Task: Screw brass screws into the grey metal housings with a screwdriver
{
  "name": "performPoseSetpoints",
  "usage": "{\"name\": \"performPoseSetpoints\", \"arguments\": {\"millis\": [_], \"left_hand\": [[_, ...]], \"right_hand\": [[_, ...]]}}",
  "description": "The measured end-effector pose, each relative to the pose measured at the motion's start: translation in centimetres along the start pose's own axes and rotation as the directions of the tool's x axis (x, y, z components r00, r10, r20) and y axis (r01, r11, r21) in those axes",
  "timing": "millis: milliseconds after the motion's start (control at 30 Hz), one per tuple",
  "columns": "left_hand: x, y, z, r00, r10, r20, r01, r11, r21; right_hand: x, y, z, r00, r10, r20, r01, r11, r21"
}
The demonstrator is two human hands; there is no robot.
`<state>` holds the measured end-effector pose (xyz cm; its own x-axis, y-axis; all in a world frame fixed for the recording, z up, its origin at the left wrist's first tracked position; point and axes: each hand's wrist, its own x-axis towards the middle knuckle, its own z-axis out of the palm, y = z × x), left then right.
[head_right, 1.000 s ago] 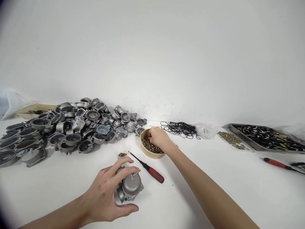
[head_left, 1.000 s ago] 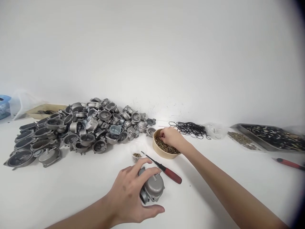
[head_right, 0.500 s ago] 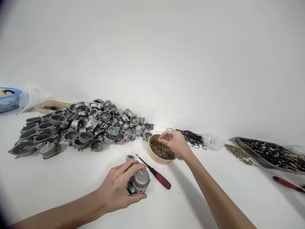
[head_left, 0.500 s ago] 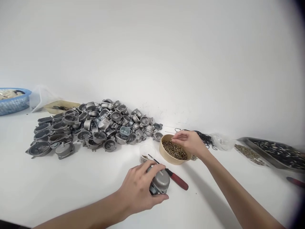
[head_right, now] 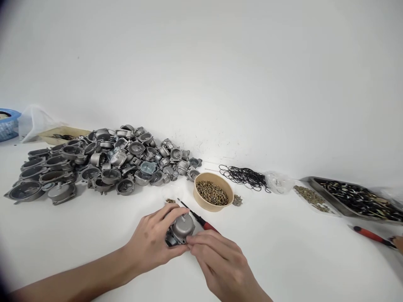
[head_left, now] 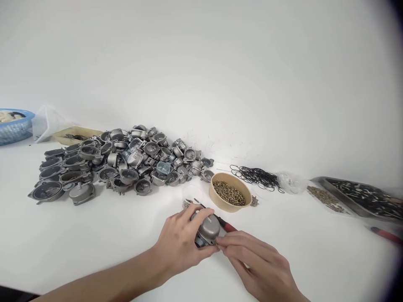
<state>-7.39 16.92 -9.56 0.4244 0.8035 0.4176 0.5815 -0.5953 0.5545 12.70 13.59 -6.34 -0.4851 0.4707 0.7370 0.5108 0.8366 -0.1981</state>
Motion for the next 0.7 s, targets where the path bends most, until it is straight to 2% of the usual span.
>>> {"name": "performPoseSetpoints", "arguments": {"millis": [200,400,567,700], "left_hand": [[0.0,-0.1,-0.1,1.000,0.004,0.008,-0.004,1.000,0.013],[0.1,0.0,-0.1,1.000,0.002,0.007,-0.002,1.000,0.010],[-0.1,0.3,-0.2,1.000,-0.020,0.023,0.019,0.999,0.043],[-0.2,0.4,-0.3,0.999,-0.042,0.033,0.040,0.998,0.042]], "right_hand": [[0.4,0.1,-0.4,0.999,-0.030,0.041,0.030,0.999,-0.010],[-0.7,0.3,0.6,0.998,-0.068,-0.003,0.068,0.997,-0.030],[-0.8,-0.5,1.3,0.996,-0.042,-0.075,0.040,0.999,-0.026],[-0.6,-0.7,1.2,0.998,-0.024,-0.058,0.023,0.999,-0.029]]}}
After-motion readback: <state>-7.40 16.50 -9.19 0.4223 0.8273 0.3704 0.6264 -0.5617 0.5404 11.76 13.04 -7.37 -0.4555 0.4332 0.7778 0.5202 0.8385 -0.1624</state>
